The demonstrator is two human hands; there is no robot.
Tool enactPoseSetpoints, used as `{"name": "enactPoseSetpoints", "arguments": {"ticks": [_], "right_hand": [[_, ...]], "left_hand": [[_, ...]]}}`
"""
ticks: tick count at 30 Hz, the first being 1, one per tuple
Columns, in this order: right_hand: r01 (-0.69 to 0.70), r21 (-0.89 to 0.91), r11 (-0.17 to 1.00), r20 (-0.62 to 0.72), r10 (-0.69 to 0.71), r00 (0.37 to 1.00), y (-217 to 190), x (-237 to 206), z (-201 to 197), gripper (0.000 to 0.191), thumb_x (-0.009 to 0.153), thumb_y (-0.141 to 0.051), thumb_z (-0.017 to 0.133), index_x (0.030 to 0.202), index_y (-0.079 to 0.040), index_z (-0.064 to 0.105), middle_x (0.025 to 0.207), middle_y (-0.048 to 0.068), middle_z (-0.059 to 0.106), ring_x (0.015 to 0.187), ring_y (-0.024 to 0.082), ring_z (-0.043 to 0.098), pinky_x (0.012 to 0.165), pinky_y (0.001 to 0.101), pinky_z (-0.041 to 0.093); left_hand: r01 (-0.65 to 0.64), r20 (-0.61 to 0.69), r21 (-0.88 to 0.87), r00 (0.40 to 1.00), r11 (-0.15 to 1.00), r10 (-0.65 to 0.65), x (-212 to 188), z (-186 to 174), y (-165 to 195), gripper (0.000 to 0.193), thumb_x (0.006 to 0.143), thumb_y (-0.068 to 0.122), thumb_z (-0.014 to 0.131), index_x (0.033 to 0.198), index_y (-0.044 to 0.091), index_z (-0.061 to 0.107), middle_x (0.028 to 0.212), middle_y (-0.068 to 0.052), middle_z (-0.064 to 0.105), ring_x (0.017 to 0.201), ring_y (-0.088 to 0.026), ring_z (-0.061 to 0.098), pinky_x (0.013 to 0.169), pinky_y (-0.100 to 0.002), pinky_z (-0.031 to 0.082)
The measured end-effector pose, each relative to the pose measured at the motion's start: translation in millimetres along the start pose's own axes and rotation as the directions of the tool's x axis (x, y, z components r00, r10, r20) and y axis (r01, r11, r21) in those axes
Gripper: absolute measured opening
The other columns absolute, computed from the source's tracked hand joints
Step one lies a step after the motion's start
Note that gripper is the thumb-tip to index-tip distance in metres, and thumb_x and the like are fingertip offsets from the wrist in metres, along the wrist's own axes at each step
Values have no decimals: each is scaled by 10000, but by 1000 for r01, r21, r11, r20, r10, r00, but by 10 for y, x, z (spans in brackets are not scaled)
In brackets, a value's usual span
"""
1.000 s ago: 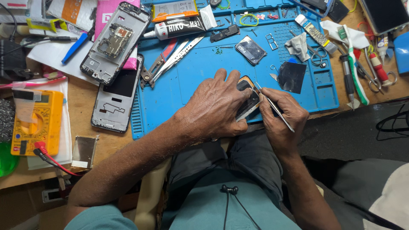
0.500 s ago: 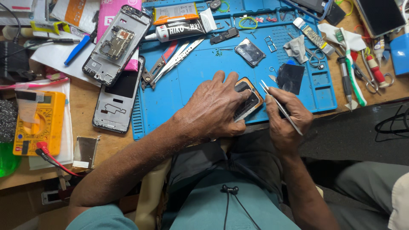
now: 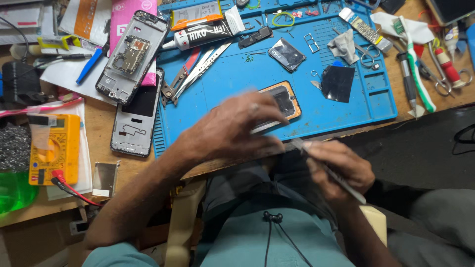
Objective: The person uses a metal prying tool to carefully separate the screen assembly from the smartphone frame. They then use a cloth to wipe the internal components and the screen surface before continuing to pry and adjust the device.
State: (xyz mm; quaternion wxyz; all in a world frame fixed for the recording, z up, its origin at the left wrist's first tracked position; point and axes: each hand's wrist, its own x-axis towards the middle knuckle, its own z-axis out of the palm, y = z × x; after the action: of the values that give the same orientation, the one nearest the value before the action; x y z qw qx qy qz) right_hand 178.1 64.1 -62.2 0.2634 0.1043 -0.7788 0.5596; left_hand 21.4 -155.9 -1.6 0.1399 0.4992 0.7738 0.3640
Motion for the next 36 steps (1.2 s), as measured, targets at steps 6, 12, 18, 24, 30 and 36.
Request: {"name": "enactPoseSetpoints", "arguments": {"ticks": [6, 12, 18, 24, 30, 36], "right_hand": [[26, 67, 997, 194, -38, 980, -146, -80, -125, 164, 881, 10, 771, 1037, -13, 724, 1039, 142, 748, 920, 207, 785, 797, 295, 658], [-69, 445, 893, 142, 6, 990, -98, -69, -297, 176, 920, -87, 757, 1061, 16, 737, 1023, 180, 769, 840, 200, 772, 724, 275, 652], [-152, -52, 987, -136, 144, 980, -56, 242, -401, 138, 1006, -28, 684, 1124, 35, 718, 1003, 161, 745, 867, 177, 745, 798, 263, 611], [-87, -332, 939, -12, 88, 996, 95, 671, -159, 170, 971, -29, 749, 1133, 22, 755, 1031, 145, 772, 885, 178, 764, 766, 271, 603], [-7, -377, 926, 27, 18, 999, 172, 834, 38, 167, 971, -33, 760, 1131, 16, 765, 1052, 162, 774, 926, 201, 775, 804, 291, 612], [-21, -376, 926, 35, 37, 999, 216, 862, 112, 176, 971, -41, 761, 1137, 17, 763, 1045, 160, 773, 905, 199, 774, 773, 287, 613]], "left_hand": [[40, 75, -304, 997, 952, -18, -126, 283, 291, 133, 925, 209, 747, 947, 78, 744, 824, -55, 721, 718, -199, 705, 646, -355, 554], [157, 10, -155, 987, 975, -157, -472, 356, 445, 171, 919, 221, 752, 838, 78, 702, 768, -44, 691, 662, -194, 667, 560, -363, 521], [242, -114, 275, 969, 930, -219, -547, 326, 477, 263, 901, 330, 740, 1030, 105, 701, 1005, -72, 691, 902, -229, 669, 773, -371, 558], [125, -278, 425, 960, 897, -2, -52, 188, 251, 734, 790, 418, 804, 1413, 113, 569, 1373, -183, 532, 1221, -370, 515, 994, -494, 476], [138, -177, 411, 982, 901, -70, 104, 205, 70, 671, 798, 386, 815, 1374, 120, 600, 1281, -166, 549, 1073, -333, 523, 906, -492, 473], [128, -195, 411, 979, 903, -50, 197, 196, 12, 540, 740, 343, 818, 1191, 66, 711, 1082, -166, 536, 984, -331, 503, 803, -481, 450]]}}
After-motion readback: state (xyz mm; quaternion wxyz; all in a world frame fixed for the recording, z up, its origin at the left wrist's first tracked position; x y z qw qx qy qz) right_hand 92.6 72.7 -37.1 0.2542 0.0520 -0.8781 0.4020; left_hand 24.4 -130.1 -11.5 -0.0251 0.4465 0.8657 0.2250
